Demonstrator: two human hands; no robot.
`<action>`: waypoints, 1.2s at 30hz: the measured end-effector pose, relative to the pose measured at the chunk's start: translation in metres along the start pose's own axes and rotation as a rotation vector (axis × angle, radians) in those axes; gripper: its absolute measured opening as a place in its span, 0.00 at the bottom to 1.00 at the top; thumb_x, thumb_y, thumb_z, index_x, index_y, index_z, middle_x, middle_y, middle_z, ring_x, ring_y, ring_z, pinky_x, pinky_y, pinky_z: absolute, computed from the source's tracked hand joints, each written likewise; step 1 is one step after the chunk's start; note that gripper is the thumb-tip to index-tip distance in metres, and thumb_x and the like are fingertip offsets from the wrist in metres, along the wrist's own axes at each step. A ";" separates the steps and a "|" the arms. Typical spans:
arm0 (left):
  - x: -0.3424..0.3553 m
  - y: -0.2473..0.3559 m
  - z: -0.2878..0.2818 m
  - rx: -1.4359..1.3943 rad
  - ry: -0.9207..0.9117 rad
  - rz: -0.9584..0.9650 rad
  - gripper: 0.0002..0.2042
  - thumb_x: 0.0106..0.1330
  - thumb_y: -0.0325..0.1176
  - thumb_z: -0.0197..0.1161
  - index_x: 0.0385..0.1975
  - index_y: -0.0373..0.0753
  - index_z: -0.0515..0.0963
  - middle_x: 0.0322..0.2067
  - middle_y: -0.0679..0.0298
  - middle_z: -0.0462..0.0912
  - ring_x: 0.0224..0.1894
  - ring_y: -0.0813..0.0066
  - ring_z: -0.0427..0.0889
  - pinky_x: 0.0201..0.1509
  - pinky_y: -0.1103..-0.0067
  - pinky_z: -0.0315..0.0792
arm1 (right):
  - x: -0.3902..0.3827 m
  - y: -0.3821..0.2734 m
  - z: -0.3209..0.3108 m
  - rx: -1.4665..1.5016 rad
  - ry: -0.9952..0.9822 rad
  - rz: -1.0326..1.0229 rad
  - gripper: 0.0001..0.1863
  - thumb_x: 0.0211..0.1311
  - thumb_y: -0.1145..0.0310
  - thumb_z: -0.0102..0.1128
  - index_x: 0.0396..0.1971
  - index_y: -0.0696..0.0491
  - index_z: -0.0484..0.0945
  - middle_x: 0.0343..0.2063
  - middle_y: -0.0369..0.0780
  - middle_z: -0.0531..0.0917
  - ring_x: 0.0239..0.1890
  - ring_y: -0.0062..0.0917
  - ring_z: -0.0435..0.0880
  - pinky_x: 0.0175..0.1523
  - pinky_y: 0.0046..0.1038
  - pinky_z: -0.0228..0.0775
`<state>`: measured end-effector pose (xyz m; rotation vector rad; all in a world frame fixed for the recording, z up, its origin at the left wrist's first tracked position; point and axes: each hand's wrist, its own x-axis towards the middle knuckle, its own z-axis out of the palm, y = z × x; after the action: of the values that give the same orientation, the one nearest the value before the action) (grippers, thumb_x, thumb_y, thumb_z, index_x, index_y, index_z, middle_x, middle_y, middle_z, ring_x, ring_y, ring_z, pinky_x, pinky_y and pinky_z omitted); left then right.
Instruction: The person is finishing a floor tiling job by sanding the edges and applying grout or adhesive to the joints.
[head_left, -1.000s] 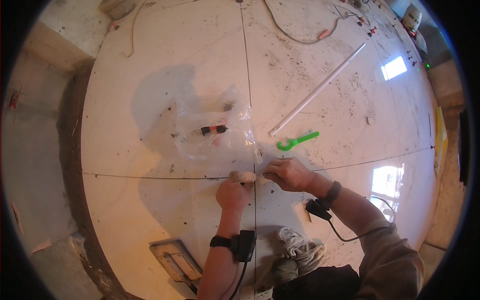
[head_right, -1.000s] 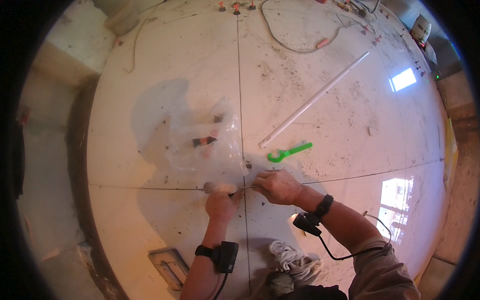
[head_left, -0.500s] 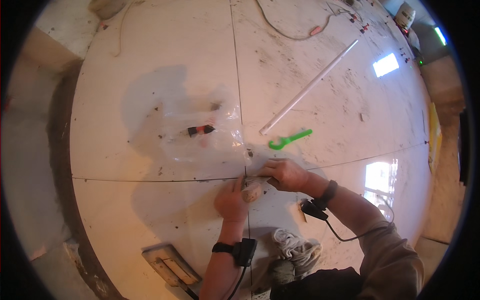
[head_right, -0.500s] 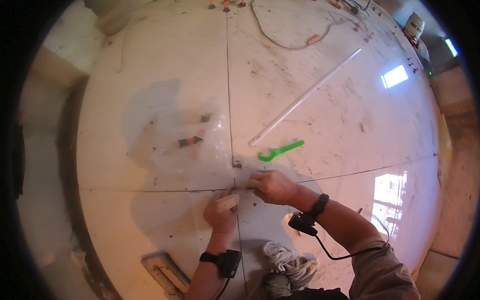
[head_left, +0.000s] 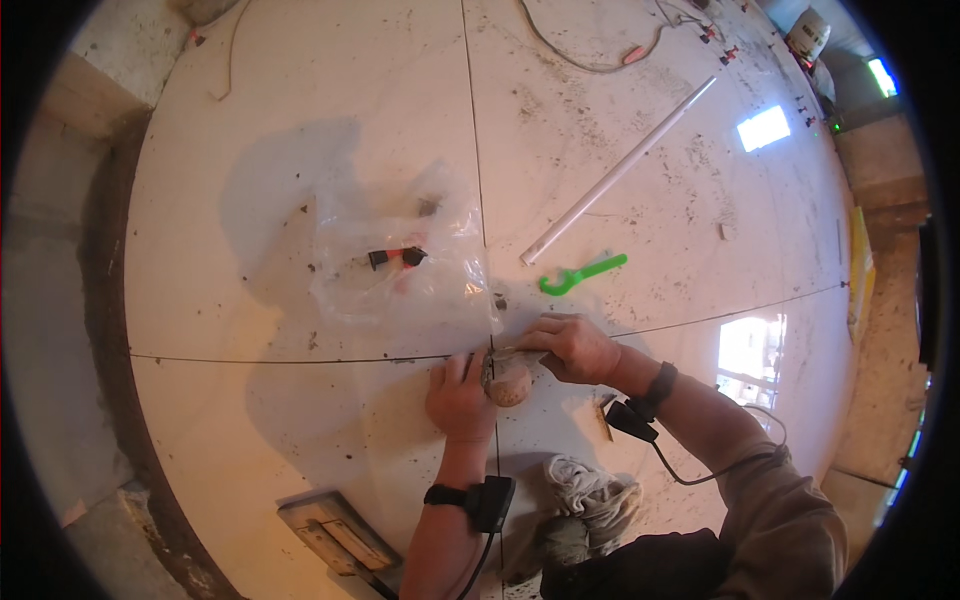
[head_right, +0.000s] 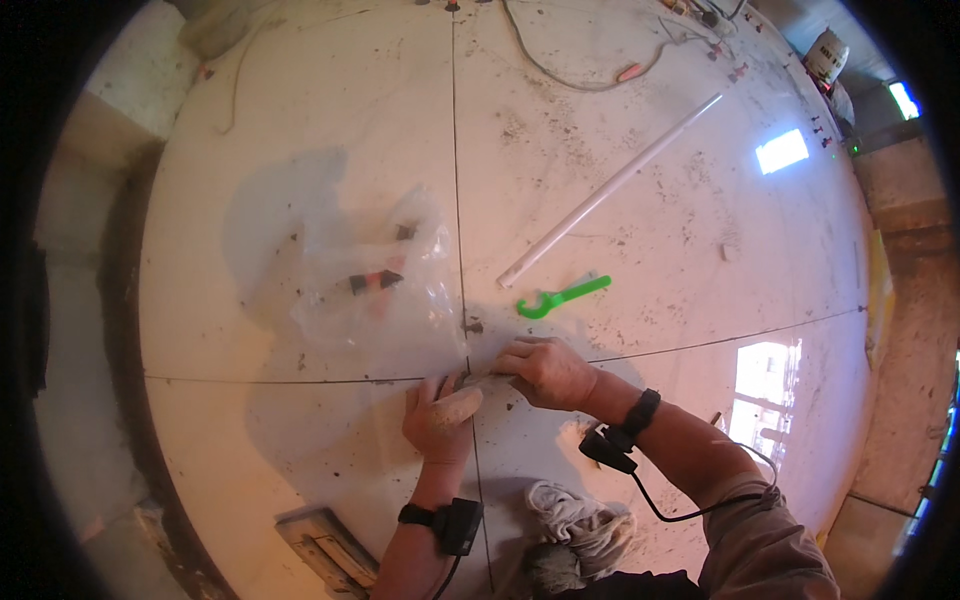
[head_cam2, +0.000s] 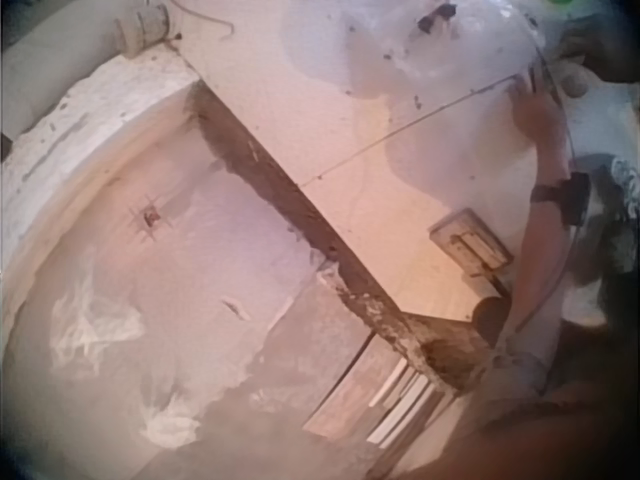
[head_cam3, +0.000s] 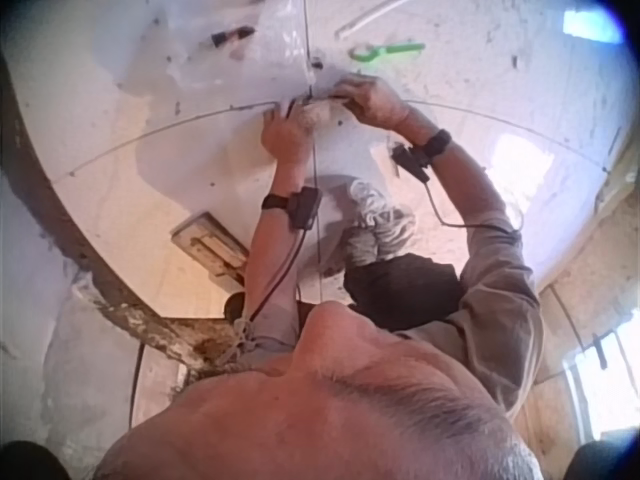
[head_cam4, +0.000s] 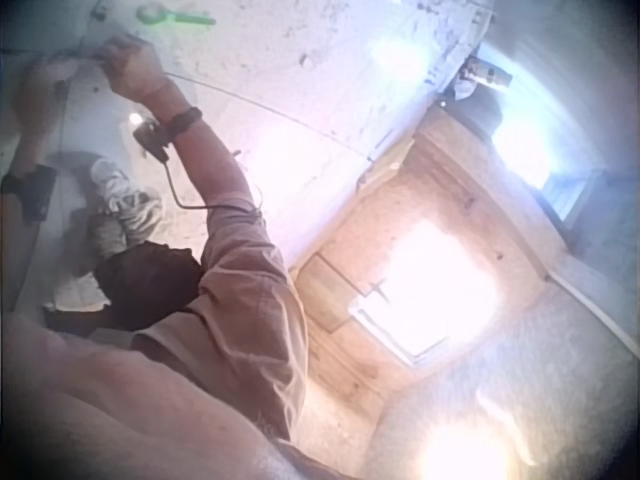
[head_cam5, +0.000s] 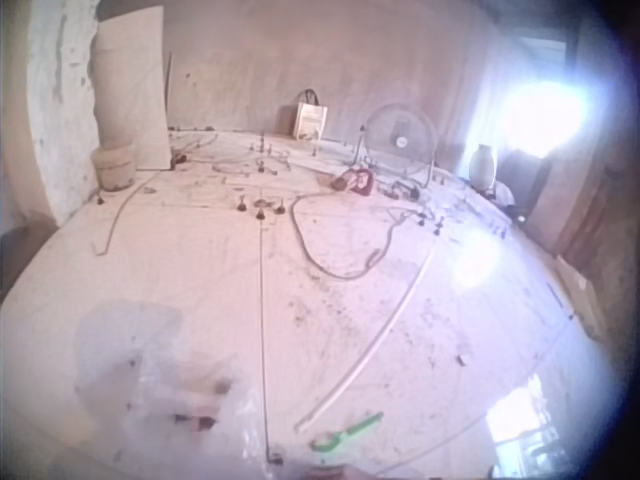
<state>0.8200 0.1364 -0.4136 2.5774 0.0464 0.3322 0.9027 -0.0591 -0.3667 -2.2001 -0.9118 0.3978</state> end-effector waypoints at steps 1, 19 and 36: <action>0.000 0.000 0.000 0.003 0.010 0.008 0.12 0.50 0.34 0.70 0.36 0.43 0.86 0.37 0.69 0.81 0.38 0.62 0.80 0.38 0.71 0.77 | 0.000 0.000 0.000 -0.004 0.004 -0.003 0.15 0.47 0.77 0.66 0.38 0.52 0.79 0.34 0.41 0.79 0.41 0.41 0.80 0.45 0.38 0.76; 0.025 -0.011 -0.006 -0.048 -0.118 0.219 0.07 0.53 0.32 0.66 0.32 0.43 0.84 0.27 0.65 0.80 0.31 0.63 0.81 0.31 0.70 0.76 | -0.007 0.008 0.010 -0.042 0.015 0.042 0.20 0.44 0.76 0.65 0.42 0.47 0.81 0.33 0.39 0.80 0.37 0.39 0.81 0.40 0.38 0.76; 0.024 -0.024 -0.004 -0.052 -0.174 0.305 0.11 0.50 0.28 0.64 0.35 0.45 0.85 0.31 0.63 0.83 0.31 0.58 0.82 0.32 0.68 0.77 | -0.004 -0.004 0.008 -0.059 0.080 0.054 0.21 0.46 0.73 0.65 0.45 0.46 0.81 0.34 0.36 0.80 0.36 0.35 0.82 0.36 0.35 0.77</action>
<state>0.8429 0.1613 -0.4170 2.5501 -0.4161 0.2140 0.8936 -0.0562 -0.3697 -2.2811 -0.8322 0.3089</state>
